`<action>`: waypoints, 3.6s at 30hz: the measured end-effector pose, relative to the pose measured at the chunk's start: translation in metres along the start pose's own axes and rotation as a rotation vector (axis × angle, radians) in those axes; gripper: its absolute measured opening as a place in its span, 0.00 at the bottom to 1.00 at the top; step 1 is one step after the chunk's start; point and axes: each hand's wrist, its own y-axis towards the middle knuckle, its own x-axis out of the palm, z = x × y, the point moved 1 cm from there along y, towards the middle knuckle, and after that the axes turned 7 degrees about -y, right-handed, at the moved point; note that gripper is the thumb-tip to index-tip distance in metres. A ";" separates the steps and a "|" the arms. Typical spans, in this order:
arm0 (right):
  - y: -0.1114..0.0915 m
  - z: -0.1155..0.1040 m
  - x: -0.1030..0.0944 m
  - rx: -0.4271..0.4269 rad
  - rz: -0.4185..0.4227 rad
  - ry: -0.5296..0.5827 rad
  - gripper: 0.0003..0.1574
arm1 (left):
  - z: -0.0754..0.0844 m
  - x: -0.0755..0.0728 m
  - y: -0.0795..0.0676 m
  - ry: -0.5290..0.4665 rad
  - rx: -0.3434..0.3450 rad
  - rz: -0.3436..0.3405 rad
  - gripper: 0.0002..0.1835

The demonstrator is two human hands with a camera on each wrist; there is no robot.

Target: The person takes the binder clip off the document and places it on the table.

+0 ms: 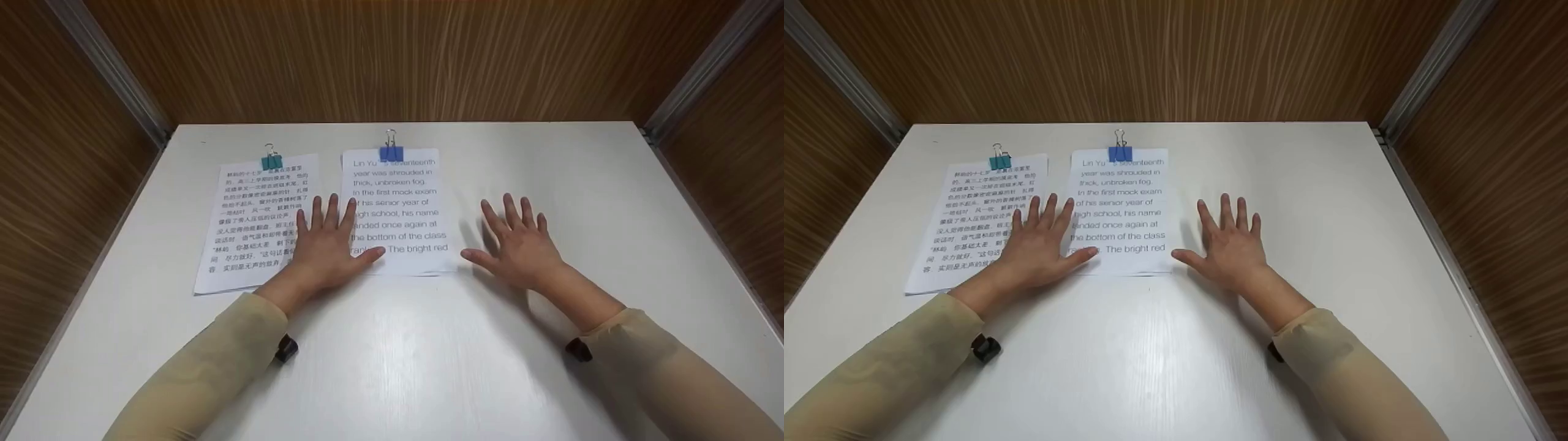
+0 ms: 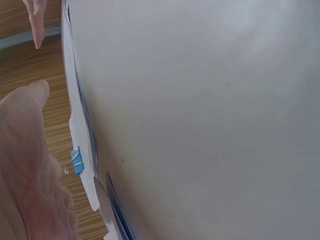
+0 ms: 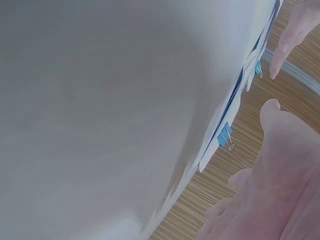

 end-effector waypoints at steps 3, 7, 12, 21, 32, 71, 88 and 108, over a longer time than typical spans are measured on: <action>0.004 -0.003 -0.002 -0.003 0.008 -0.008 0.65 | 0.000 -0.001 0.001 -0.006 -0.001 -0.001 0.59; 0.011 -0.009 -0.004 -0.005 0.014 -0.012 0.65 | -0.001 -0.002 0.003 -0.011 -0.002 -0.006 0.59; 0.022 -0.015 -0.006 -0.014 0.013 -0.004 0.65 | -0.001 -0.003 0.006 -0.016 -0.005 -0.010 0.59; 0.044 -0.029 -0.007 -0.039 -0.029 0.006 0.66 | -0.001 -0.006 0.014 -0.017 0.005 -0.015 0.58; 0.063 -0.041 -0.003 -0.055 -0.078 0.036 0.65 | -0.004 -0.005 0.027 -0.023 -0.001 -0.042 0.57; 0.084 -0.049 0.004 -0.155 -0.263 0.094 0.56 | -0.001 -0.010 0.042 -0.045 0.077 -0.276 0.58; 0.050 -0.031 0.004 -0.223 -0.243 0.115 0.58 | 0.017 -0.007 0.020 -0.016 0.167 -0.277 0.58; 0.002 -0.014 0.004 -0.250 -0.220 0.143 0.57 | 0.047 0.000 -0.011 0.015 0.240 -0.243 0.59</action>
